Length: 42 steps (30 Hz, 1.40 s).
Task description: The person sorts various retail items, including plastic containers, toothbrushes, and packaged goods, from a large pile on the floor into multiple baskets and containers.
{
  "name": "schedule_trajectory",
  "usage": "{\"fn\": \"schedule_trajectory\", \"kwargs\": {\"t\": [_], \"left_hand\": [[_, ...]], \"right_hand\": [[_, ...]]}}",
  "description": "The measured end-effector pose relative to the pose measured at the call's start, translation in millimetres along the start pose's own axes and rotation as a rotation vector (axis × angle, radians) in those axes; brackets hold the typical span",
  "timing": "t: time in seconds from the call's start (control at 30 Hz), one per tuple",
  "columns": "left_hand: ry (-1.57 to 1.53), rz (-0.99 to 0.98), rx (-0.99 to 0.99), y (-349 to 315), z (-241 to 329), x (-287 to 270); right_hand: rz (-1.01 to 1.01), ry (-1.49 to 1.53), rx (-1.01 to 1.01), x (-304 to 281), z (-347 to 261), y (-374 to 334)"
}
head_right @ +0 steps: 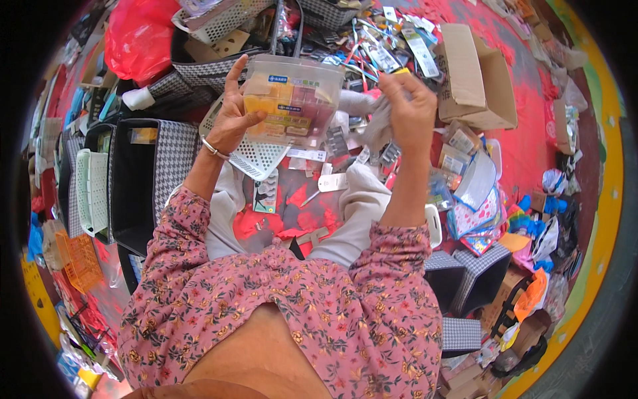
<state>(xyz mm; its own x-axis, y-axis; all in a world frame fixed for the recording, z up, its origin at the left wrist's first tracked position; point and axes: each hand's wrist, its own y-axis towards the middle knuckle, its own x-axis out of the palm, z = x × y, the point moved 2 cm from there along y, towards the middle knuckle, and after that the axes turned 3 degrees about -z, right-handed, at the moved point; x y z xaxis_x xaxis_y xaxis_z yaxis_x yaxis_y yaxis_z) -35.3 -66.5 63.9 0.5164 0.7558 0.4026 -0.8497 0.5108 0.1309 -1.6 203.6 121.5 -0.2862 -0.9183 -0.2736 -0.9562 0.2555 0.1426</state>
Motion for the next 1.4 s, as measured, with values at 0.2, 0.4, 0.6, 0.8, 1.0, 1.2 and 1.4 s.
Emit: {"fn": "schedule_trajectory", "kwargs": {"t": [0.2, 0.4, 0.6, 0.8, 1.0, 1.2, 1.4], "left_hand": [[0.062, 0.059, 0.134, -1, -5, -14], [0.096, 0.04, 0.191, 0, -9, -20], [0.048, 0.084, 0.152, -9, -3, -13], [0.019, 0.086, 0.189, 0, 6, -13], [-0.059, 0.061, 0.033, 3, 7, -5], [0.233, 0.285, -0.01, 4, -12, -12], [0.273, 0.407, 0.071, -1, -1, -6]], "right_hand": [[-0.265, -0.402, -0.397, 63, -20, -9], [-0.317, -0.278, -0.183, 81, 0, -15], [-0.413, -0.016, 0.085, 83, 13, -17], [-0.418, -0.016, 0.065, 79, -1, -14], [-0.268, 0.199, -0.006, 85, -7, -14], [-0.033, -0.244, -0.328, 84, -18, -19], [-0.007, -0.36, -0.496, 96, -19, -24]]}}
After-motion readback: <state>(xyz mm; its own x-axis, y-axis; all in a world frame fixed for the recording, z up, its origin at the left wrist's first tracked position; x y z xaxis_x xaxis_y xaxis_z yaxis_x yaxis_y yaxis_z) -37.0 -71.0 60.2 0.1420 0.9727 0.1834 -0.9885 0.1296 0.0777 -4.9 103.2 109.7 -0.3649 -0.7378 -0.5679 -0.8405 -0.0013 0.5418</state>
